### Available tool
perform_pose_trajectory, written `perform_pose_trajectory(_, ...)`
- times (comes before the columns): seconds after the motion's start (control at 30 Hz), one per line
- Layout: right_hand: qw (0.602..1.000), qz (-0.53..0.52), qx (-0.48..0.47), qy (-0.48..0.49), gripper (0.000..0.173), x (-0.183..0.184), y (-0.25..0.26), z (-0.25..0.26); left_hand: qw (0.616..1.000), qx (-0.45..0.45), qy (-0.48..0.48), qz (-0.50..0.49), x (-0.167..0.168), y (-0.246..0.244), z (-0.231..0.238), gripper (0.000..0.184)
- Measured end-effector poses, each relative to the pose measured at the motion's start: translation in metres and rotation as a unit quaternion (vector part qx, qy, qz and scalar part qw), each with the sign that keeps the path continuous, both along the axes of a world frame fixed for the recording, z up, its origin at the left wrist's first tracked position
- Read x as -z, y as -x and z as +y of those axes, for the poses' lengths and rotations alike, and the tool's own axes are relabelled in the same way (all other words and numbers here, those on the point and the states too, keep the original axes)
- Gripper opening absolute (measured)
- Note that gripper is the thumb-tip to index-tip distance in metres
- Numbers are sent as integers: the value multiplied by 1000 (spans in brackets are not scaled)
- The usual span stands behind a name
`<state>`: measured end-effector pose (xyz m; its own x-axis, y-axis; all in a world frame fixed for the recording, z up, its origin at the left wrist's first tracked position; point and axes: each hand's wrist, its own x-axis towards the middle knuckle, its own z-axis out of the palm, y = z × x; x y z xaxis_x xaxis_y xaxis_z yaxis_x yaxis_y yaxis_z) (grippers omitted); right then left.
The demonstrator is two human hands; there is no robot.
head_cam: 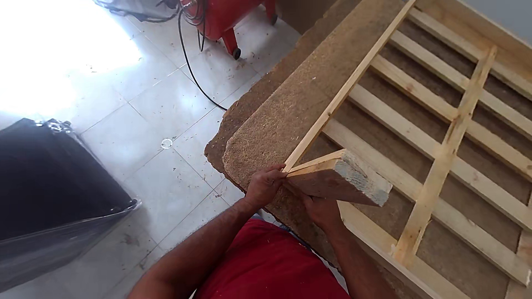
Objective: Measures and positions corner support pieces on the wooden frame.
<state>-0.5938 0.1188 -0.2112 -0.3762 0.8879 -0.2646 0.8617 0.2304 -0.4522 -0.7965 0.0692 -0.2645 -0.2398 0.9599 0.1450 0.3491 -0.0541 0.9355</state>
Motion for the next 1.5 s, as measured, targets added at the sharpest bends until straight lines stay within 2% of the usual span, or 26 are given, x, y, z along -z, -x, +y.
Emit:
perform_pose_trajectory(0.27,999,44,-11,-17,32,4,-6,2,998,14,-55,2,7,1,2,10)
perform_pose_trajectory(0.4,999,25,-22,-15,31,-3,-2,0,998,21,-59,-15,12,4,3,10)
perform_pose_trajectory(0.53,1000,11,-17,2,31,-9,2,1,997,24,-69,-33,16,5,3,9)
perform_pose_trajectory(0.7,999,45,-10,12,30,-13,1,1,997,44,-66,-13,13,8,4,9)
perform_pose_trajectory(0.9,998,11,-5,59,31,-17,3,4,996,53,-67,5,14,12,4,8)
perform_pose_trajectory(0.97,998,19,2,60,32,-17,2,4,995,91,-38,7,7,20,10,15)
perform_pose_trajectory(1.07,999,21,8,47,33,-10,1,4,985,166,40,33,-10,35,24,53)
perform_pose_trajectory(1.13,999,12,9,49,35,-8,0,2,973,209,76,55,-18,37,36,62)
perform_pose_trajectory(1.3,999,21,21,37,37,-7,1,1,957,265,104,61,-20,36,50,44)
perform_pose_trajectory(1.5,999,38,-11,14,34,-2,-2,2,960,252,110,49,-25,34,50,42)
